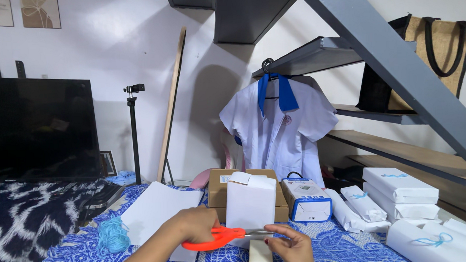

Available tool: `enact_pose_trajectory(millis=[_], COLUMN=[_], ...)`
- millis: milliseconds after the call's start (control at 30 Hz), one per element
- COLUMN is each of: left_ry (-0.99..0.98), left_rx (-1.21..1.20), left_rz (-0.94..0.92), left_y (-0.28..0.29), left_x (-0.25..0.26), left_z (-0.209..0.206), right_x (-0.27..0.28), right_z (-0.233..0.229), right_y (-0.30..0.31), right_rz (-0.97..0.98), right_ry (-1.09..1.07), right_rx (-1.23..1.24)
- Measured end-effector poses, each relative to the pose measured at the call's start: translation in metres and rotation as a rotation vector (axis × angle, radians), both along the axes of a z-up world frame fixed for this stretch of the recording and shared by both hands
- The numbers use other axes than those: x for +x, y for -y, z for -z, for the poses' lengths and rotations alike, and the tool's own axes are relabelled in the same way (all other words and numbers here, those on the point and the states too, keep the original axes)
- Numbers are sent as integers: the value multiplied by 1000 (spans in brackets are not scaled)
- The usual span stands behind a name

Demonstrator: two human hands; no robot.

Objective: The person wraps a small white box with white paper, folds the edges, and secures them with clear tape. They use scissors to cut the tape and repeat the process to fully enclose the box.

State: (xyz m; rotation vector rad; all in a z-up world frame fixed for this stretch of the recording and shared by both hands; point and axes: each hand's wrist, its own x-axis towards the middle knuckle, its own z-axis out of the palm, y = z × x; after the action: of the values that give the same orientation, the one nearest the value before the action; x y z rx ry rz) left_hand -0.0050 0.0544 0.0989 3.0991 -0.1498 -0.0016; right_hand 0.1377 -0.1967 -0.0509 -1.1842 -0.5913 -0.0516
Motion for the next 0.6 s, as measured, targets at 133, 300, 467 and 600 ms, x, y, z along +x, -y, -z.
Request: enact_pose_trajectory(millis=[133,300,467,600], left_ry=[-14,-34,-14,-92], left_rx=[43,60,74,136], left_rz=[-55,10,4,-13], left_y=[6,8,7,-5], left_x=[1,0,7,12], left_z=[-5,-12,-13,-13], right_x=[-5,-10,-13,-19], right_z=[-4,-6,-7,-10], right_y=[2,0,2,-1], right_rz=[27,11,1,-9], right_ry=[-80,-59,-71,-23], right_rx=[-73,-62,-83,-142])
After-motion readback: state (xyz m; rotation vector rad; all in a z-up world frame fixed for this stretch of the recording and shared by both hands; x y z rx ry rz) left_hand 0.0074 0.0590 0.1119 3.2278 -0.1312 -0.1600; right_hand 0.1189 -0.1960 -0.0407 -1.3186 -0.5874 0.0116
